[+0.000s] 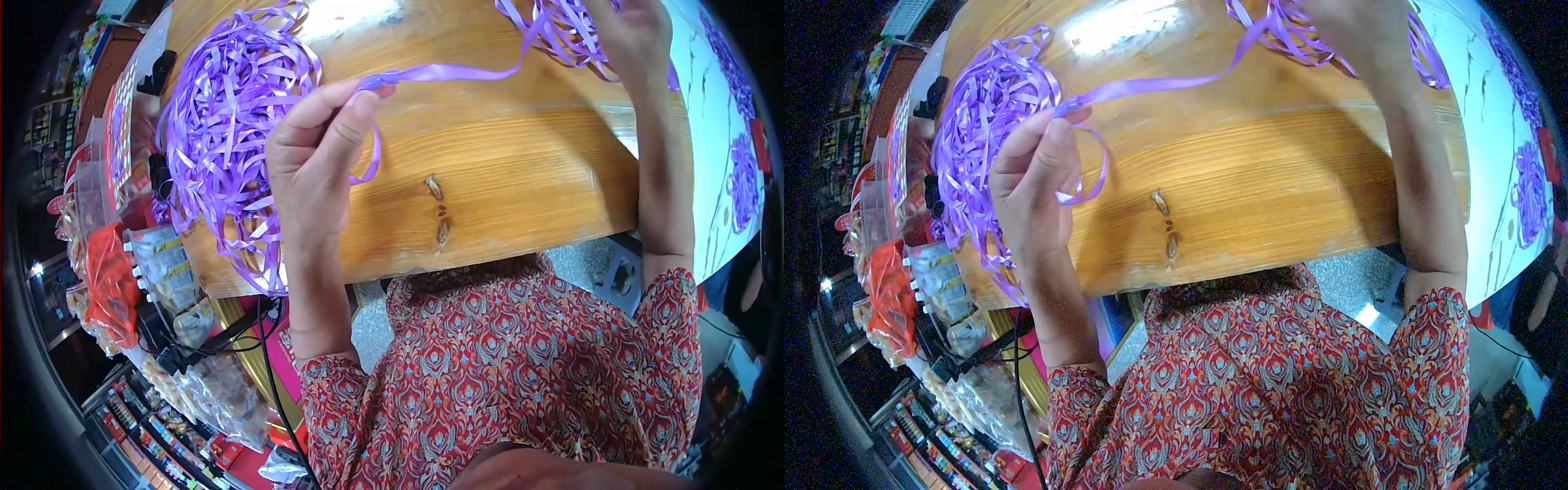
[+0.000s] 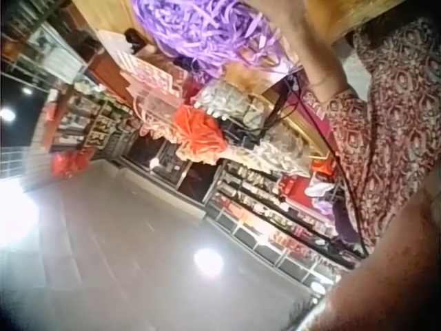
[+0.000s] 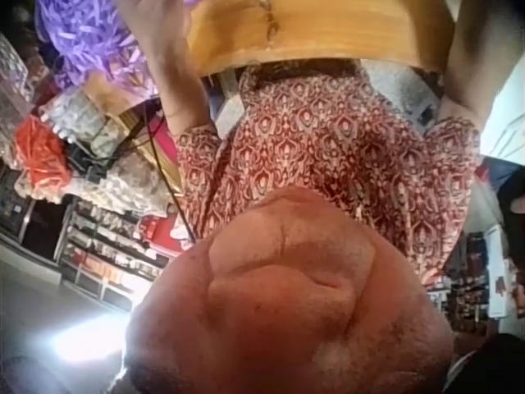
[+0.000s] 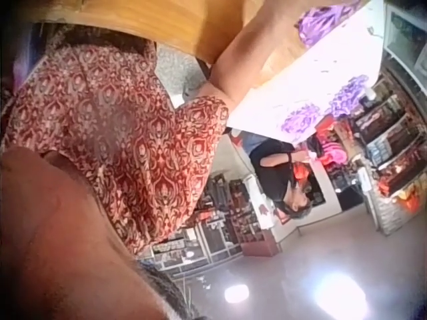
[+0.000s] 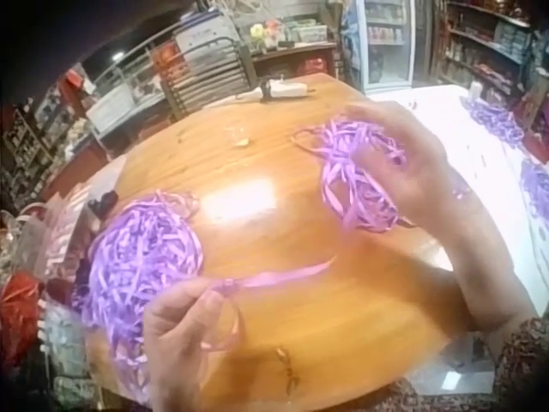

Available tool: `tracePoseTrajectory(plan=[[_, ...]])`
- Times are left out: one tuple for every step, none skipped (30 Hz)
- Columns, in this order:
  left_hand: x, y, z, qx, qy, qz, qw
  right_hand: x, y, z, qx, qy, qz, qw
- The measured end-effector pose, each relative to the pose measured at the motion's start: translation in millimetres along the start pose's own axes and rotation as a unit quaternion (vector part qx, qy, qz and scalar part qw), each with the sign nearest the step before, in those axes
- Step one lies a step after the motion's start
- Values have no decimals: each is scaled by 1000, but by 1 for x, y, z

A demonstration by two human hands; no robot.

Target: The person picks up a purple ribbon by hand and rolls it into a small flower bud. They repeat this process several times, picking up new ribbons from a pile on the wooden table to form more flowers.

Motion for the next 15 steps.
tracePoseTrajectory(plan=[[4,7,2,14,-13,17,1000,-18,4,-14,100,50,-18,994],[1,9,4,27,-15,16,999,-19,5,-25,161,19,-71,984],[1,11,5,26,-14,16,999,-22,7,-32,220,-12,-123,968],[-5,9,4,47,13,-6,999,-51,2,-22,379,-84,4,922],[-9,8,3,69,38,-27,997,-79,1,-7,521,-154,127,830],[-4,11,2,69,36,-19,997,-79,12,-21,521,-162,128,828],[-3,15,2,70,45,-6,996,-67,26,-44,385,-128,9,914],[-7,16,1,72,57,-2,996,-57,36,-53,231,-81,-108,964],[-9,17,0,71,58,-8,996,-56,38,-51,231,-75,-106,964],[-12,18,-2,76,63,-13,995,-57,39,-48,233,-69,-132,961],[-15,18,-4,80,68,-18,994,-58,41,-46,235,-64,-158,957],[-16,19,-5,79,70,-25,994,-59,43,-46,234,-57,-156,958],[-16,19,-5,65,60,-28,996,-59,45,-46,235,-81,-148,957],[-17,19,-5,50,51,-30,997,-59,46,-47,236,-104,-138,956],[-18,19,-4,47,54,-38,997,-58,45,-48,237,-95,-136,957]])
Point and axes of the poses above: each hand's wrist, its own y-axis away from the middle knuckle, its own x-axis out of the back of the hand, z = x × y, the point moved 1 cm from there along -y, towards the middle knuckle, and after that the axes turned 1 degree about y, right-handed, at the moved point
